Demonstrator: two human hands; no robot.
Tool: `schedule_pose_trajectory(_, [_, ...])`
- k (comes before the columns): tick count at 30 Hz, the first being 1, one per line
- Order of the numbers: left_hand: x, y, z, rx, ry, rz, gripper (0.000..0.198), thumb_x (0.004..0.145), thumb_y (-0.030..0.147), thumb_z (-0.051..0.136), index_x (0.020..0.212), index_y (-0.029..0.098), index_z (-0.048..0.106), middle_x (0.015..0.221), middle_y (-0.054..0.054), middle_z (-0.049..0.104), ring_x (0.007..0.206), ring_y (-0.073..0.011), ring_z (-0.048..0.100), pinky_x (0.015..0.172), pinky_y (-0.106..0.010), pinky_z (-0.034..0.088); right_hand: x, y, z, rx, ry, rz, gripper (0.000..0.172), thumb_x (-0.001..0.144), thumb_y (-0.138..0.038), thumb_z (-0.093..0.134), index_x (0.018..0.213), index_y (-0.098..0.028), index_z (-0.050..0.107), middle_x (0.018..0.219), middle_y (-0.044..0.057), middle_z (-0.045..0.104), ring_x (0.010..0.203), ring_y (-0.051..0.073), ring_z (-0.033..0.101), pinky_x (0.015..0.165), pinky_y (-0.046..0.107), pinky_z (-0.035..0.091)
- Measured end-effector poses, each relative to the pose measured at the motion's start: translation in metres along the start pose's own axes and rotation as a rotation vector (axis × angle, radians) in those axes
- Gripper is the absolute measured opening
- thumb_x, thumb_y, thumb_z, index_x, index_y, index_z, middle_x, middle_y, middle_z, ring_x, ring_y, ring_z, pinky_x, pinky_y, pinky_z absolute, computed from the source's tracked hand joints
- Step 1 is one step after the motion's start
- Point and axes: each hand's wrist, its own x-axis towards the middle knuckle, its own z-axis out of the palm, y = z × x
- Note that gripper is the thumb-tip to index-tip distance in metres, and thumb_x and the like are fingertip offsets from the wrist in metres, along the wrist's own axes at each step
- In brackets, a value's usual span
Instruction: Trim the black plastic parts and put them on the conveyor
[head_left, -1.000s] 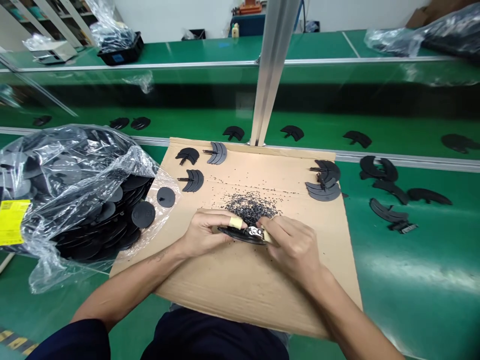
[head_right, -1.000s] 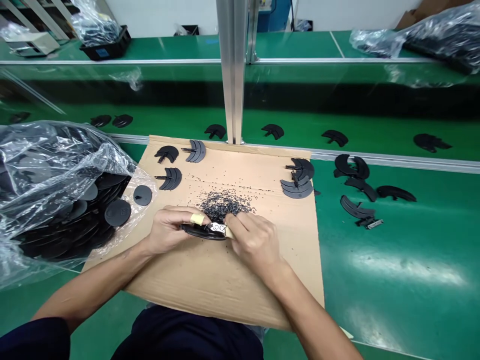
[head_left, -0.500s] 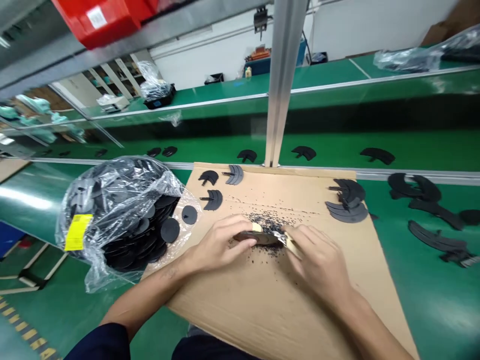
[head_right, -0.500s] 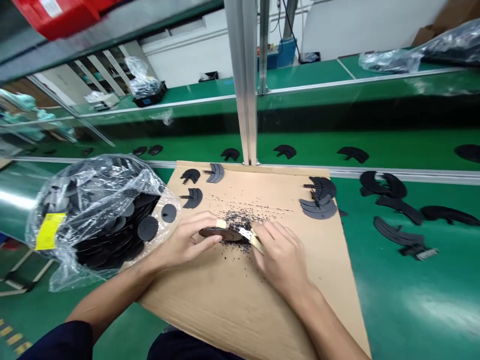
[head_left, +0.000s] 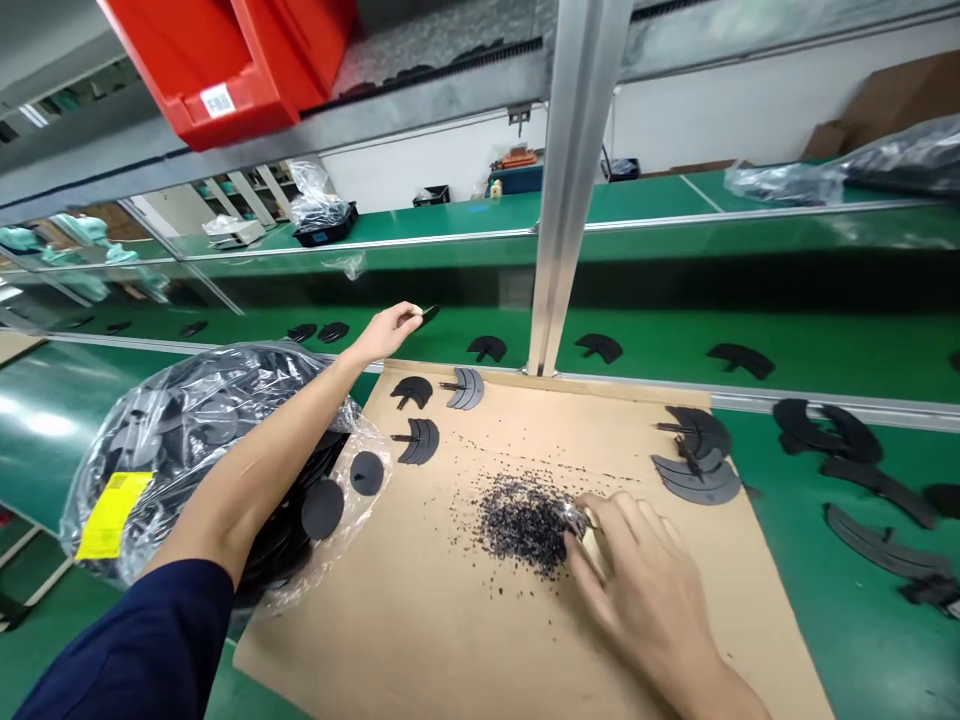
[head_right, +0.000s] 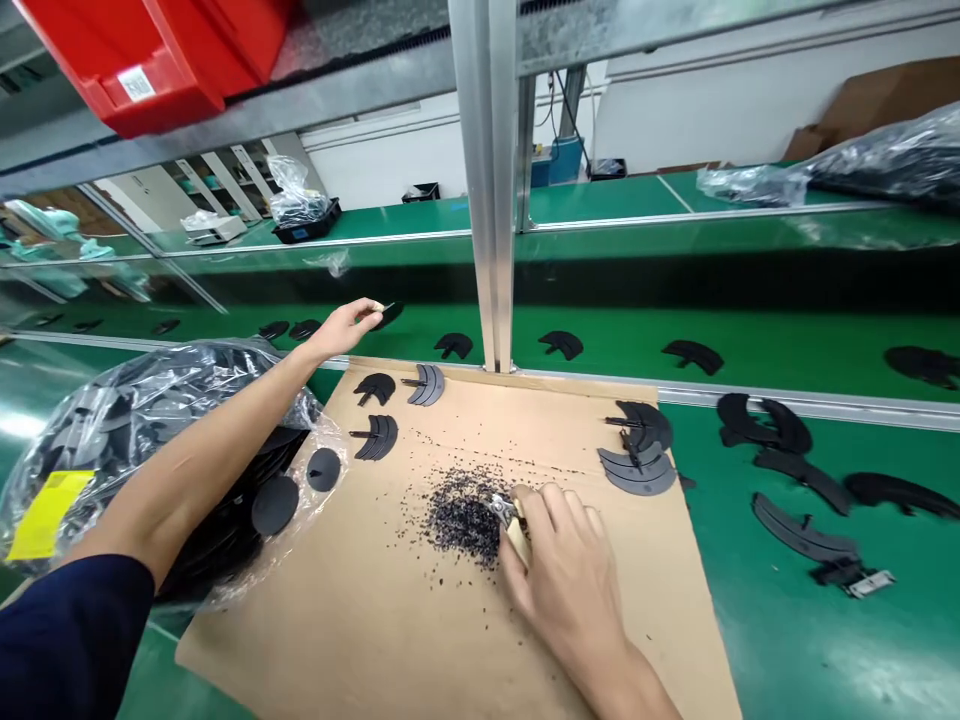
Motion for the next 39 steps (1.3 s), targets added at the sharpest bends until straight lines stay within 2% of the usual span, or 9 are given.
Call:
schedule_pose_trajectory(6, [0.013,-0.003,0.031,0.147,-0.139,-0.107,0.016,0.075,0.026,0.070,0.088,0.016,0.071,0.105,-0.014,0.072,0.110,-0.0337,0.063,0.099,-0.042,0.047,-0.003,0.008,0.004,0.073,-0.007,0.003,0.026,0.087,-0.015,0.052,0.113,-0.014,0.055,0.088,0.009,0.060,0.077,0.023,0.053,0.064,0.032,0.041])
schedule_pose_trajectory(10, [0.015,0.034,0.067,0.157,-0.213,-0.121,0.024,0.090,0.038,0.059,0.093,0.018,0.073,0.099,-0.011,0.074,0.099,-0.0281,0.069,0.091,-0.037,0.051,0.001,0.012,0.000,0.184,0.023,-0.030,0.028,0.087,-0.010,0.049,0.114,-0.017,0.056,0.095,0.010,0.062,0.085,0.024,0.055,0.071,0.035,0.046])
schedule_pose_trajectory(13, [0.018,0.063,0.087,0.161,-0.222,-0.169,0.023,0.085,0.036,0.068,0.092,0.015,0.073,0.101,-0.016,0.074,0.099,-0.0323,0.070,0.086,-0.038,0.052,0.008,0.016,-0.002,0.196,0.043,-0.093,0.036,0.087,-0.006,0.044,0.118,-0.019,0.057,0.097,0.010,0.065,0.091,0.026,0.056,0.078,0.039,0.047])
schedule_pose_trajectory(18, [0.013,0.088,0.064,0.121,-0.153,-0.182,0.016,0.086,0.018,0.063,0.098,0.012,0.071,0.103,-0.019,0.073,0.102,-0.0309,0.069,0.085,-0.037,0.050,0.011,0.019,-0.003,0.220,0.075,-0.116,0.040,0.087,-0.005,0.043,0.119,-0.021,0.061,0.092,0.008,0.066,0.086,0.024,0.059,0.077,0.038,0.049])
schedule_pose_trajectory(23, [-0.049,0.105,0.017,-0.061,-0.288,0.014,0.016,0.088,0.030,0.065,0.091,0.015,0.070,0.085,-0.003,0.070,0.081,-0.0154,0.066,0.072,-0.023,0.047,0.009,0.007,-0.005,0.234,0.179,-0.117,0.042,0.091,-0.014,0.059,0.133,-0.020,0.056,0.097,0.011,0.065,0.085,0.023,0.063,0.075,0.035,0.052])
schedule_pose_trajectory(28, [-0.152,0.130,0.003,-0.441,-0.812,0.317,0.015,0.084,0.027,0.069,0.080,0.014,0.063,0.071,0.001,0.063,0.064,-0.0094,0.056,0.058,-0.018,0.040,0.009,-0.013,-0.004,0.439,0.130,-0.179,0.037,0.090,-0.014,0.061,0.126,-0.022,0.061,0.112,0.014,0.066,0.094,0.023,0.067,0.075,0.034,0.054])
schedule_pose_trajectory(31, [-0.188,0.117,-0.006,-0.411,-0.862,0.331,0.020,0.092,0.032,0.063,0.083,0.015,0.061,0.073,0.000,0.063,0.065,-0.0098,0.057,0.060,-0.019,0.042,0.009,-0.023,-0.006,0.635,0.010,-0.212,0.023,0.090,-0.010,0.055,0.106,-0.023,0.064,0.092,0.007,0.069,0.081,0.020,0.067,0.070,0.032,0.052])
schedule_pose_trajectory(35, [-0.198,0.057,-0.029,0.049,-0.565,0.264,0.019,0.095,0.025,0.050,0.084,0.016,0.062,0.090,-0.008,0.066,0.087,-0.0211,0.062,0.079,-0.030,0.047,0.013,-0.034,-0.011,0.713,0.006,0.087,0.003,0.091,-0.022,0.062,0.089,-0.022,0.060,0.079,0.002,0.062,0.067,0.016,0.058,0.062,0.029,0.047])
schedule_pose_trajectory(39, [-0.203,0.005,-0.042,0.305,-0.430,0.042,0.017,0.083,0.011,0.047,0.083,0.018,0.063,0.096,-0.011,0.067,0.090,-0.0262,0.064,0.079,-0.035,0.050,0.017,-0.036,-0.014,0.782,-0.001,0.444,0.039,0.090,-0.042,0.067,0.066,-0.023,0.042,0.059,-0.005,0.035,0.052,0.011,0.033,0.050,0.026,0.034])
